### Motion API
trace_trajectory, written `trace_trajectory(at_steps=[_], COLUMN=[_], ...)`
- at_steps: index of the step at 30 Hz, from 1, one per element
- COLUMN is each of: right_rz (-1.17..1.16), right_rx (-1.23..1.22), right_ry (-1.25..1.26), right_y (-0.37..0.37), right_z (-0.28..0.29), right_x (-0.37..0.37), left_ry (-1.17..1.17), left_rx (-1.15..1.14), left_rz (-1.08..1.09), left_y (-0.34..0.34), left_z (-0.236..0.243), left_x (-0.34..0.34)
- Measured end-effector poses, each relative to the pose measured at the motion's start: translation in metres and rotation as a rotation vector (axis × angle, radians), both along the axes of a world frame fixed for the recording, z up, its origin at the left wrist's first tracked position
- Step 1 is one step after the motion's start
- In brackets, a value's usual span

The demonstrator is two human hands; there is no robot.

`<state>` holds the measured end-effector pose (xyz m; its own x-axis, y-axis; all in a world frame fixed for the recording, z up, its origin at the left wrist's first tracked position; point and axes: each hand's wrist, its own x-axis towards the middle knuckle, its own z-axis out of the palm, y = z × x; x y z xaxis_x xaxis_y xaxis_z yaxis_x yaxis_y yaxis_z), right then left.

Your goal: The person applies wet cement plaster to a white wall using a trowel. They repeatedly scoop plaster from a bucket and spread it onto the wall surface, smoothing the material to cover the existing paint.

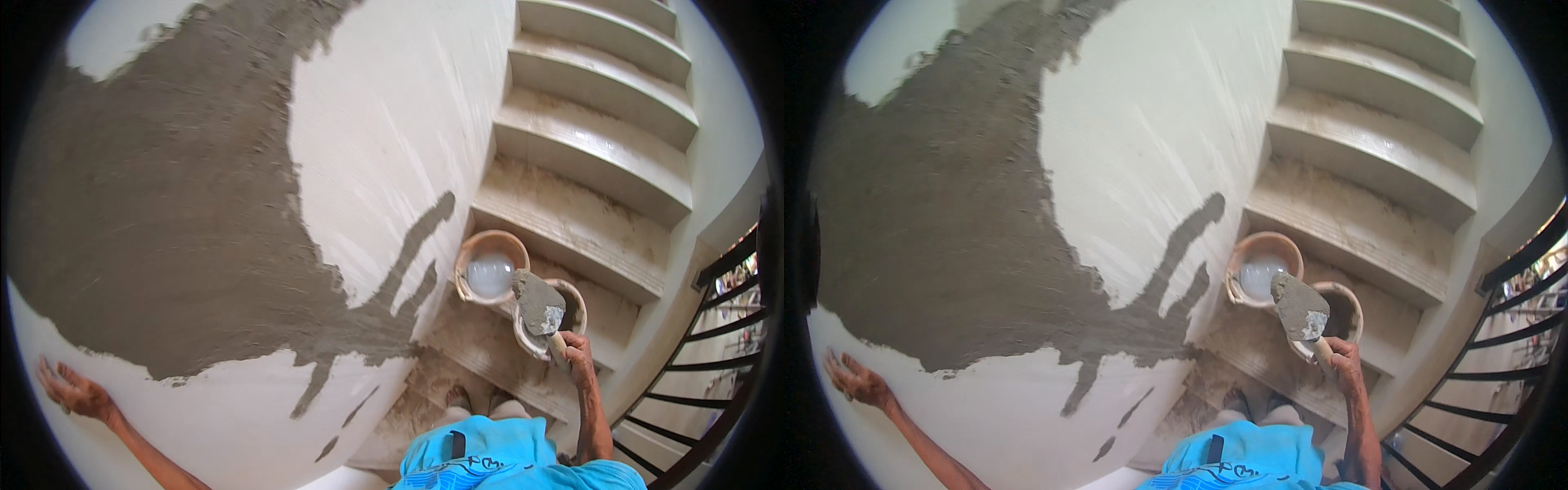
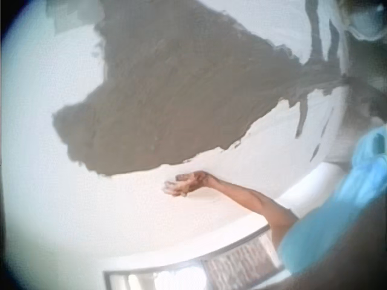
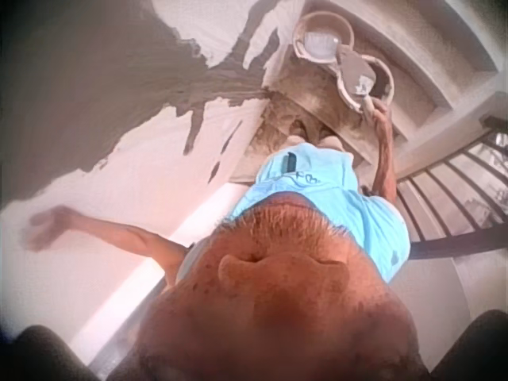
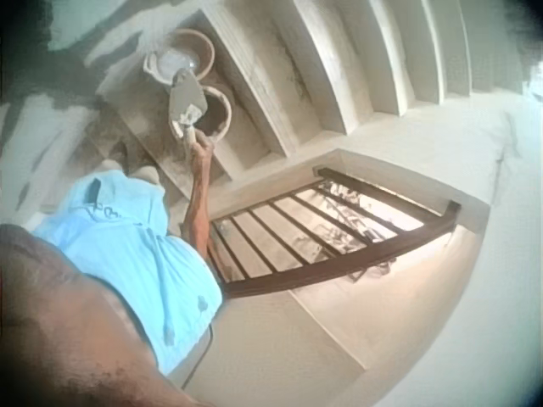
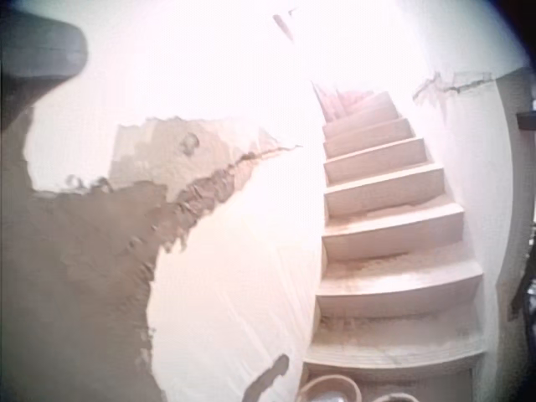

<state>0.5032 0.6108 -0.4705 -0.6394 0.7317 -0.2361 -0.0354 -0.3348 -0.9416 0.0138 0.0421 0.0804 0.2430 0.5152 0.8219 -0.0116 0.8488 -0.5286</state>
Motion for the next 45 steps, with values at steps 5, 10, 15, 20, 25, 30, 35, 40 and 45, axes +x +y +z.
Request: trace_trajectory(at_steps=[5, 10, 15, 20, 25, 30, 35, 40, 45], right_rz=[0.129, 0.173, 0.191, 0.149, 0.164, 0.115, -0.024, -0.164, -0.342], right_rx=[0.142, 0.163, 0.331, 0.394, 0.28, 0.388, 0.555, 0.801, 1.028], right_ry=[0.159, 0.46, 0.466, 0.478, 0.648, 0.625, 0.549, 0.444, 0.293], right_y=[0.019, 0.017, 0.032, 0.038, 0.041, 0.044, 0.043, 0.047, 0.047], right_z=[0.09, 0.187, 0.243, 0.292, 0.312, 0.336, 0.366, 0.384, 0.402], right_x=[-0.077, -0.147, -0.181, -0.221, -0.255, -0.269, -0.29, -0.31, -0.329], left_ry=[-0.044, -0.09, -0.1, -0.131, -0.145, -0.149, -0.159, -0.146, -0.159], left_rx=[0.062, 0.129, 0.118, 0.089, 0.07, 0.123, 0.151, 0.148, 0.177], left_rz=[-0.114, -0.184, -0.229, -0.213, -0.181, -0.055, -0.076, -0.07, -0.086], left_y=[0.04, 0.045, 0.059, 0.06, 0.042, 0.014, 0.012, 0.009, 0.008], left_z=[-0.018, -0.031, -0.026, -0.031, -0.034, -0.048, -0.055, -0.056, -0.057], left_x=[0.021, 0.022, 0.03, 0.039, 0.053, 0.057, 0.053, 0.05, 0.048])
